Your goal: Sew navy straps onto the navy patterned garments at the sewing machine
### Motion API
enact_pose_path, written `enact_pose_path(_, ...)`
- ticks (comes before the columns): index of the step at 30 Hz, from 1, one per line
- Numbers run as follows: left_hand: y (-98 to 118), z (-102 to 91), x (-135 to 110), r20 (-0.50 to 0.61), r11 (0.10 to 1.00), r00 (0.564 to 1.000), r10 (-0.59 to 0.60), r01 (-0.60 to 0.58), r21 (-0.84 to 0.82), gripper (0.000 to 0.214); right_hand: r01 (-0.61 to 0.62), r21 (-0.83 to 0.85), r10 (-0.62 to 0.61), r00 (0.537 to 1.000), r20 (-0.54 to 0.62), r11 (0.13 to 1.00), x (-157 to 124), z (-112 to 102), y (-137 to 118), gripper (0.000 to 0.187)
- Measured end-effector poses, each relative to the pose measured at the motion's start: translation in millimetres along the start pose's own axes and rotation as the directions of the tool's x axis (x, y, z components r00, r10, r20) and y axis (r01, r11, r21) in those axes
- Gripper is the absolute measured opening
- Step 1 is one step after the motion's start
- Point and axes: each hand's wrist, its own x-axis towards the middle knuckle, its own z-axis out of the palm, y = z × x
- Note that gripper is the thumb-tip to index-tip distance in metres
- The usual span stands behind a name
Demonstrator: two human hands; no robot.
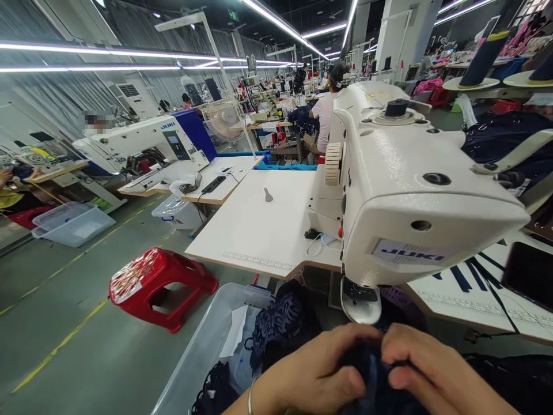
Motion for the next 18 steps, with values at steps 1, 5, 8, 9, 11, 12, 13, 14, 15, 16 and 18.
enact_pose_path(1, -0.2, -0.2, 0.4, 0.035, 0.999, 0.999, -0.019, 0.021, -0.04, 0.071, 0.069, -0.03, -0.069, 0.998, 0.015, 0.997, 5.1, 0.9, 0.8, 0.025)
enact_pose_path(5, -8.9, -2.5, 2.9, -0.151, 0.933, 0.988, -0.02, 0.073, 0.353, 0.055, 0.127, -0.468, -0.226, 0.961, -0.162, 0.875, 18.2, 17.0, 22.0, 0.024)
enact_pose_path(8, -20.0, -5.3, 5.8, -0.337, 0.679, 0.922, 0.192, 0.122, 0.724, 0.04, 0.078, -0.744, -0.338, 0.919, -0.204, 0.663, 29.3, 30.2, 41.5, 0.035)
enact_pose_path(9, -23.7, -5.3, 6.5, -0.34, 0.621, 0.906, 0.253, 0.118, 0.775, 0.036, 0.068, -0.793, -0.36, 0.912, -0.195, 0.605, 33.0, 33.4, 45.2, 0.037)
enact_pose_path(11, -30.0, -3.4, 7.0, -0.258, 0.518, 0.892, 0.371, 0.032, 0.855, 0.03, 0.052, -0.847, -0.369, 0.913, -0.174, 0.529, 37.9, 37.4, 47.5, 0.037)
enact_pose_path(12, -32.4, -1.5, 6.9, -0.17, 0.432, 0.888, 0.428, -0.036, 0.901, 0.032, 0.044, -0.861, -0.365, 0.916, -0.167, 0.507, 38.6, 38.5, 47.0, 0.037)
enact_pose_path(13, -34.3, 0.8, 6.5, -0.072, 0.336, 0.886, 0.458, -0.098, 0.937, 0.035, 0.037, -0.87, -0.359, 0.919, -0.164, 0.492, 38.2, 39.2, 46.3, 0.036)
enact_pose_path(14, -35.9, 3.2, 6.0, 0.014, 0.252, 0.889, 0.458, -0.145, 0.957, 0.038, 0.025, -0.875, -0.35, 0.922, -0.167, 0.484, 36.5, 39.5, 45.9, 0.035)
enact_pose_path(15, -37.0, 5.7, 5.5, 0.066, 0.201, 0.898, 0.434, -0.168, 0.965, 0.04, 0.008, -0.871, -0.336, 0.924, -0.181, 0.491, 34.1, 39.7, 46.3, 0.034)
enact_pose_path(16, -37.7, 8.0, 5.0, 0.084, 0.19, 0.914, 0.396, -0.171, 0.967, 0.041, -0.019, -0.855, -0.312, 0.926, -0.21, 0.518, 31.0, 39.9, 47.7, 0.032)
enact_pose_path(18, -37.7, 11.1, 3.9, 0.076, 0.217, 0.945, 0.317, -0.15, 0.965, 0.043, -0.105, -0.751, -0.192, 0.935, -0.298, 0.652, 24.7, 40.1, 53.9, 0.03)
